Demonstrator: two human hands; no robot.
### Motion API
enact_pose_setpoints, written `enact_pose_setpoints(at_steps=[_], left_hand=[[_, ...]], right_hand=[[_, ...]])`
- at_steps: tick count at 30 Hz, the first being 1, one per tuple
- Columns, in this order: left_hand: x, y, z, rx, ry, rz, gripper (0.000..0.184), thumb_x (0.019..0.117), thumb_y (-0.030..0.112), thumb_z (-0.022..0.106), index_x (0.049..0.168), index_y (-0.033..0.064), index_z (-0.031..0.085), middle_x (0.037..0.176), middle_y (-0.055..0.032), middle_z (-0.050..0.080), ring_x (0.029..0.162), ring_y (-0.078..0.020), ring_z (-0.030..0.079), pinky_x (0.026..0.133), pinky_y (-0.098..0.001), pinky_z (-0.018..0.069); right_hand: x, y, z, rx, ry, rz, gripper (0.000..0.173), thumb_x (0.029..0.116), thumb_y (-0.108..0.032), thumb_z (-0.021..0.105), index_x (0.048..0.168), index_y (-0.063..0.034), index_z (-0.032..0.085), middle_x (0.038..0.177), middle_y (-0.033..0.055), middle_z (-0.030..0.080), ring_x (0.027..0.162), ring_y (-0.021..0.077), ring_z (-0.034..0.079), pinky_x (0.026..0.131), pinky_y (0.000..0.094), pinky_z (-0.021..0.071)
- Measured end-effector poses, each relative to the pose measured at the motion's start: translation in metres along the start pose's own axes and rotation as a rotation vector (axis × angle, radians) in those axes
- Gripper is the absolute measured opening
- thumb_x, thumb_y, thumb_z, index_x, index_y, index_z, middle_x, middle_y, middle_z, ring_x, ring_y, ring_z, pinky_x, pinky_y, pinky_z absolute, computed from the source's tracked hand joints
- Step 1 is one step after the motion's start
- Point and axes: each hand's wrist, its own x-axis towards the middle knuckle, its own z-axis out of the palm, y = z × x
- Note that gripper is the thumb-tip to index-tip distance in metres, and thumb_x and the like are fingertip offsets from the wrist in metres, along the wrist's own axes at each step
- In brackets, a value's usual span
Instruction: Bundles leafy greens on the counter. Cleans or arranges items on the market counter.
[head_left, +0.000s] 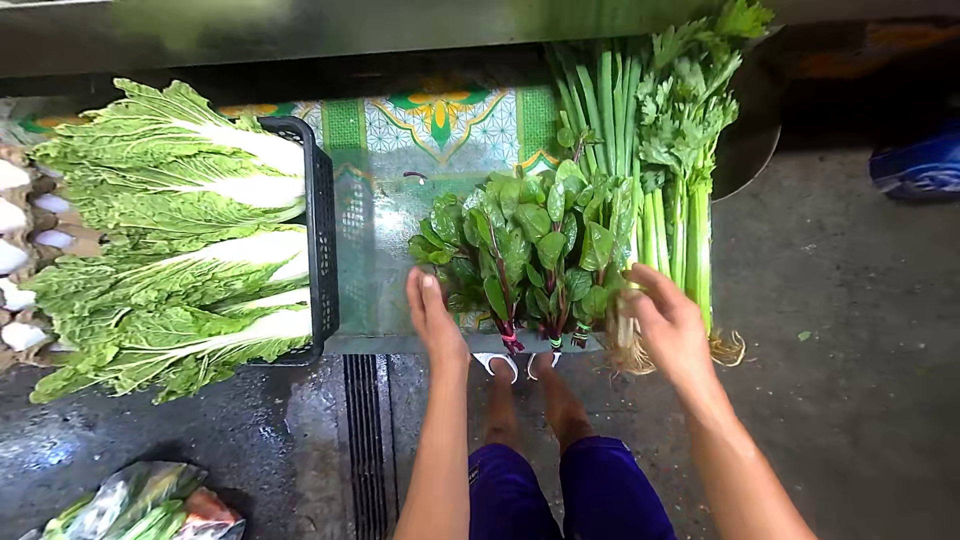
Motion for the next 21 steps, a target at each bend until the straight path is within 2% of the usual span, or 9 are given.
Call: enact_pose_setpoints(at_steps=[2, 4, 6, 9, 11, 14, 17, 18, 21], left_hand=[[0.024, 0.003, 0.008, -0.023, -0.011, -0.026, 0.062, 0.109, 0.047, 0.031, 0.156, 0.0077, 0.036, 0.153, -0.0152, 0.045, 0.132, -0.0247, 0.051, 0.106, -0.0457, 0.0458], [0.036, 0.007, 0.012, -0.022, -0.073, -0.044, 0.065, 0.109, 0.053, 0.026, 0.158, 0.0122, 0.035, 0.157, -0.0105, 0.044, 0.139, -0.0225, 0.046, 0.112, -0.0462, 0.0402], [0.04, 0.011, 0.018, -0.01, -0.17, -0.03, 0.061, 0.1094, 0.053, 0.023, 0.158, 0.0189, 0.039, 0.158, -0.0036, 0.044, 0.144, -0.0187, 0.042, 0.117, -0.0475, 0.0361], [0.039, 0.005, 0.027, 0.052, -0.256, 0.026, 0.057, 0.1085, 0.051, 0.029, 0.159, 0.0259, 0.036, 0.153, -0.0012, 0.051, 0.134, -0.0169, 0.052, 0.108, -0.0473, 0.047], [0.041, 0.006, 0.026, 0.07, -0.24, 0.046, 0.055, 0.1094, 0.045, 0.034, 0.16, 0.0234, 0.035, 0.157, -0.0023, 0.047, 0.137, -0.0177, 0.05, 0.111, -0.0486, 0.0441], [0.046, 0.01, 0.022, 0.112, -0.184, 0.085, 0.056, 0.1096, 0.043, 0.033, 0.159, 0.0166, 0.037, 0.161, -0.0056, 0.042, 0.145, -0.0173, 0.042, 0.118, -0.0477, 0.0367], [0.033, 0.015, 0.005, 0.227, -0.047, 0.116, 0.062, 0.1083, 0.04, 0.041, 0.16, 0.0076, 0.033, 0.166, -0.0169, 0.031, 0.152, -0.0259, 0.033, 0.123, -0.0467, 0.0313], [0.022, 0.017, -0.007, 0.256, -0.002, 0.111, 0.062, 0.1075, 0.038, 0.044, 0.159, 0.004, 0.034, 0.165, -0.0212, 0.03, 0.152, -0.0297, 0.033, 0.123, -0.0471, 0.0322], [-0.026, 0.011, -0.052, 0.37, 0.026, 0.095, 0.054, 0.1069, 0.03, 0.048, 0.147, -0.0054, 0.047, 0.153, -0.0284, 0.042, 0.141, -0.0364, 0.045, 0.116, -0.049, 0.0412]], right_hand=[[0.01, -0.004, -0.001, 0.037, 0.01, -0.029, 0.043, 0.1032, -0.022, 0.05, 0.139, -0.0005, 0.057, 0.131, 0.0148, 0.066, 0.108, 0.0182, 0.07, 0.089, 0.0366, 0.0605], [0.018, -0.007, 0.0, 0.071, 0.018, -0.046, 0.043, 0.104, -0.023, 0.049, 0.139, 0.0, 0.057, 0.13, 0.0148, 0.067, 0.111, 0.0165, 0.069, 0.094, 0.0356, 0.0583], [0.026, -0.011, -0.001, 0.071, 0.027, -0.048, 0.043, 0.1044, -0.025, 0.049, 0.14, -0.0017, 0.058, 0.13, 0.0139, 0.067, 0.112, 0.0157, 0.068, 0.096, 0.036, 0.0563], [0.031, -0.011, -0.009, 0.077, 0.022, -0.08, 0.043, 0.1046, -0.024, 0.05, 0.141, -0.0017, 0.057, 0.133, 0.0154, 0.065, 0.114, 0.0192, 0.068, 0.097, 0.0401, 0.0574], [0.025, -0.01, -0.01, 0.112, -0.009, -0.102, 0.045, 0.1048, -0.024, 0.049, 0.142, 0.0022, 0.054, 0.137, 0.0185, 0.061, 0.116, 0.022, 0.067, 0.097, 0.0409, 0.0587], [0.002, -0.006, -0.017, 0.177, -0.013, -0.126, 0.046, 0.1043, -0.022, 0.051, 0.139, 0.008, 0.052, 0.133, 0.02, 0.062, 0.108, 0.0189, 0.069, 0.088, 0.0363, 0.0614], [-0.032, -0.005, -0.036, 0.211, -0.064, -0.174, 0.043, 0.1041, -0.013, 0.047, 0.136, 0.0156, 0.048, 0.126, 0.0203, 0.063, 0.097, 0.0124, 0.07, 0.081, 0.032, 0.0616], [-0.043, -0.006, -0.042, 0.223, -0.096, -0.202, 0.041, 0.1047, -0.011, 0.047, 0.134, 0.0176, 0.048, 0.122, 0.019, 0.065, 0.093, 0.0103, 0.071, 0.079, 0.0311, 0.062], [-0.073, -0.007, -0.051, 0.267, -0.204, -0.221, 0.035, 0.1054, -0.009, 0.048, 0.128, 0.0168, 0.054, 0.111, 0.0145, 0.069, 0.085, 0.0092, 0.071, 0.077, 0.0317, 0.0628]])
